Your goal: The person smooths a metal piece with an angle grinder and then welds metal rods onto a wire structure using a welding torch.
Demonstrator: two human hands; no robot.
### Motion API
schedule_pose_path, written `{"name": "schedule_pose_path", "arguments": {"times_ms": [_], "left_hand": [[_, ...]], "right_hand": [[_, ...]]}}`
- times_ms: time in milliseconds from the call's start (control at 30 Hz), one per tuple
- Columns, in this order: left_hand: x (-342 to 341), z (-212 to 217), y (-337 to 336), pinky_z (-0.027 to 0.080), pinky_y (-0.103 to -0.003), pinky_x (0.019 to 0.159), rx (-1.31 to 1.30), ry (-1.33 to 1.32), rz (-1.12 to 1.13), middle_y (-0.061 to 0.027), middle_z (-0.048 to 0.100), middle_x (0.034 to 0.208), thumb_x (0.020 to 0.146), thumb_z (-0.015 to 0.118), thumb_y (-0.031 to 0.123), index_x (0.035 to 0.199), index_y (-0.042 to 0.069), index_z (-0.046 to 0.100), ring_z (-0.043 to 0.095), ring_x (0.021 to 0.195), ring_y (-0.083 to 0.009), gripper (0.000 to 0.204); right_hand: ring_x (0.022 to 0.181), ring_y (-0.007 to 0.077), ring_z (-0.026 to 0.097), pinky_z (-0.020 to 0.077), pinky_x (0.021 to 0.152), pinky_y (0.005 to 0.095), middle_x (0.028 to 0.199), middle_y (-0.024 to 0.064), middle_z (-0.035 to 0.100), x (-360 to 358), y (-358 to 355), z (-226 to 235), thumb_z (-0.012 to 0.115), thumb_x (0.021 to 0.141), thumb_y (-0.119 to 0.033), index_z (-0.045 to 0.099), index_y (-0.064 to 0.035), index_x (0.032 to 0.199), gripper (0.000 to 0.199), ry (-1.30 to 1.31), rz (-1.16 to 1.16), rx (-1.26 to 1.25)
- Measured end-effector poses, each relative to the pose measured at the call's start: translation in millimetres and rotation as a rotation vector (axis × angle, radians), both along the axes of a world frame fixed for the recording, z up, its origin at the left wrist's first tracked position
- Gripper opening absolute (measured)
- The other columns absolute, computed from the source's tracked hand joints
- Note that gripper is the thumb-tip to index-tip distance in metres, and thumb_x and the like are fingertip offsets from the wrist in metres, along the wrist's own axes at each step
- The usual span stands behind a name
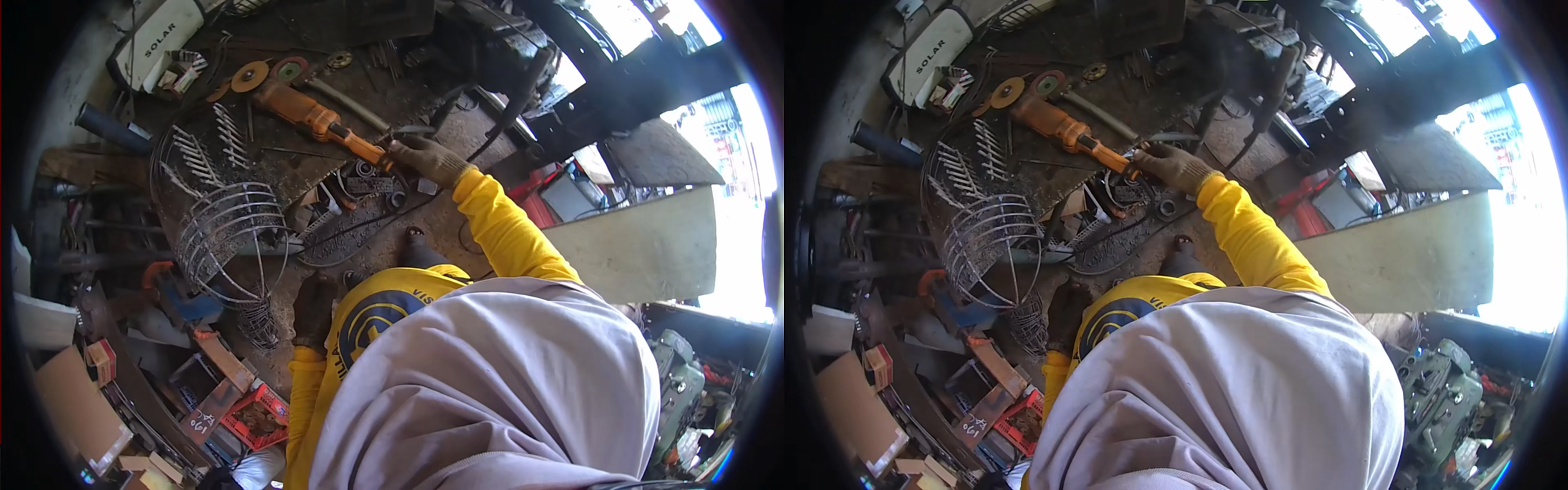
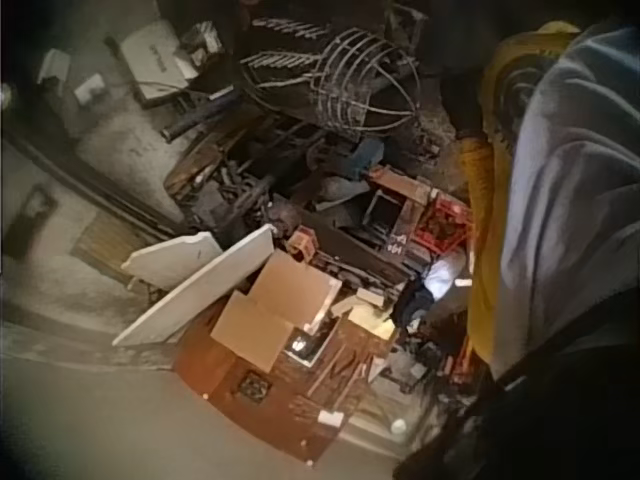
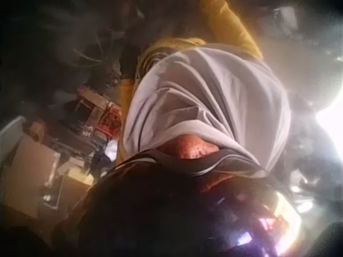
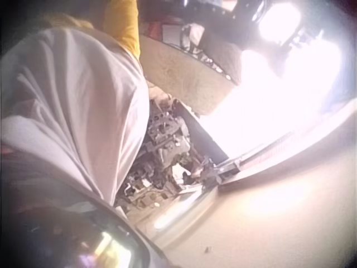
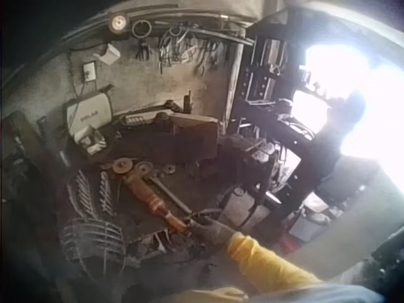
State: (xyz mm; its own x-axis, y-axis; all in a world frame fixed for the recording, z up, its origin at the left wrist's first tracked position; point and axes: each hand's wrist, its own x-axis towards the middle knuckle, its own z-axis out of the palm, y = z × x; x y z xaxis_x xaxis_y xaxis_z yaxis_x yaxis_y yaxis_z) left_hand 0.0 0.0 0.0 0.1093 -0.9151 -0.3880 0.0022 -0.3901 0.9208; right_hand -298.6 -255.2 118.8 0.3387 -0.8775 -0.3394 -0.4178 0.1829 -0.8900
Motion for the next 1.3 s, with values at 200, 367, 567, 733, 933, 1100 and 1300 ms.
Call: {"name": "schedule_pose_path", "arguments": {"times_ms": [200, 367, 567, 733, 933, 1100, 1300], "left_hand": [[-16.8, 68.9, -10.7, 0.047, -0.032, 0.086, 0.064, -0.136, 0.109, -0.0077, 0.064, 0.103, 0.094, 0.062, 0.025, 0.112, 0.002, 0.062, 0.060, 0.095, -0.0168, 0.029], [-65.9, 79.5, -31.5, 0.047, -0.032, 0.086, 0.078, -0.107, 0.236, -0.0058, 0.064, 0.101, 0.094, 0.063, 0.028, 0.111, 0.002, 0.063, 0.060, 0.094, -0.0147, 0.031], [-120.0, 94.3, -53.2, 0.047, -0.030, 0.088, 0.009, -0.087, 0.337, -0.0062, 0.064, 0.104, 0.095, 0.064, 0.024, 0.113, 0.001, 0.062, 0.060, 0.096, -0.0141, 0.029], [-150.4, 127.6, -50.6, 0.049, -0.031, 0.090, -0.177, -0.197, 0.353, -0.0094, 0.062, 0.110, 0.094, 0.062, 0.014, 0.119, -0.001, 0.058, 0.060, 0.103, -0.0160, 0.029], [-140.9, 151.6, -122.1, 0.049, -0.037, 0.099, -0.509, 0.020, 0.172, -0.0117, 0.057, 0.119, 0.089, 0.071, 0.022, 0.132, 0.001, 0.043, 0.057, 0.113, -0.0211, 0.055], [-174.5, 160.4, -129.9, 0.056, -0.040, 0.089, -0.607, 0.463, 0.523, -0.0135, 0.056, 0.119, 0.082, 0.079, 0.026, 0.133, 0.005, 0.039, 0.062, 0.106, -0.0232, 0.068], [-183.8, 130.3, -98.7, 0.057, -0.039, 0.086, -0.469, 0.861, 0.475, -0.0105, 0.064, 0.111, 0.080, 0.080, 0.017, 0.130, 0.004, 0.048, 0.066, 0.102, -0.0246, 0.060]], "right_hand": [[0.090, 0.0148, 0.063, 0.0522, 0.081, 0.0289, 0.095, 0.0069, 0.065, 47.3, -13.8, -16.1, 0.063, 0.096, -0.037, 0.060, -0.0048, 0.114, 0.038, -0.797, -0.099, 0.742], [0.061, 0.0099, 0.060, 0.0529, 0.057, 0.0224, 0.076, -0.0019, 0.061, 51.0, -22.3, -27.9, 0.062, 0.095, -0.024, 0.059, -0.0051, 0.108, 0.023, -0.842, 0.171, 1.096], [0.048, 0.0085, 0.052, 0.0418, 0.042, 0.0202, 0.066, -0.0002, 0.056, 52.6, -23.9, -53.4, 0.066, 0.087, -0.020, 0.056, -0.0074, 0.094, 0.017, -0.783, 0.307, 0.800], [0.060, 0.0105, 0.055, 0.0453, 0.054, 0.0275, 0.077, 0.0015, 0.060, 15.1, -9.4, -28.7, 0.068, 0.082, -0.016, 0.063, -0.0029, 0.101, 0.024, -0.480, 0.358, 0.457], [0.080, 0.0247, 0.067, 0.0522, 0.071, 0.0383, 0.086, 0.0137, 0.067, -37.5, 30.4, 0.7, 0.070, 0.075, -0.015, 0.059, -0.0002, 0.111, 0.041, -0.090, 0.375, 0.015], [0.074, 0.0270, 0.068, 0.0535, 0.070, 0.0369, 0.083, 0.0153, 0.067, -54.7, 90.4, 8.0, 0.075, 0.073, -0.014, 0.060, -0.0015, 0.108, 0.040, 0.291, 0.195, -0.416], [0.081, 0.0238, 0.069, 0.0546, 0.074, 0.0355, 0.094, 0.0125, 0.069, -80.2, 116.9, 22.6, 0.081, 0.074, -0.020, 0.057, -0.0005, 0.118, 0.054, 0.168, 0.442, -0.175]]}}
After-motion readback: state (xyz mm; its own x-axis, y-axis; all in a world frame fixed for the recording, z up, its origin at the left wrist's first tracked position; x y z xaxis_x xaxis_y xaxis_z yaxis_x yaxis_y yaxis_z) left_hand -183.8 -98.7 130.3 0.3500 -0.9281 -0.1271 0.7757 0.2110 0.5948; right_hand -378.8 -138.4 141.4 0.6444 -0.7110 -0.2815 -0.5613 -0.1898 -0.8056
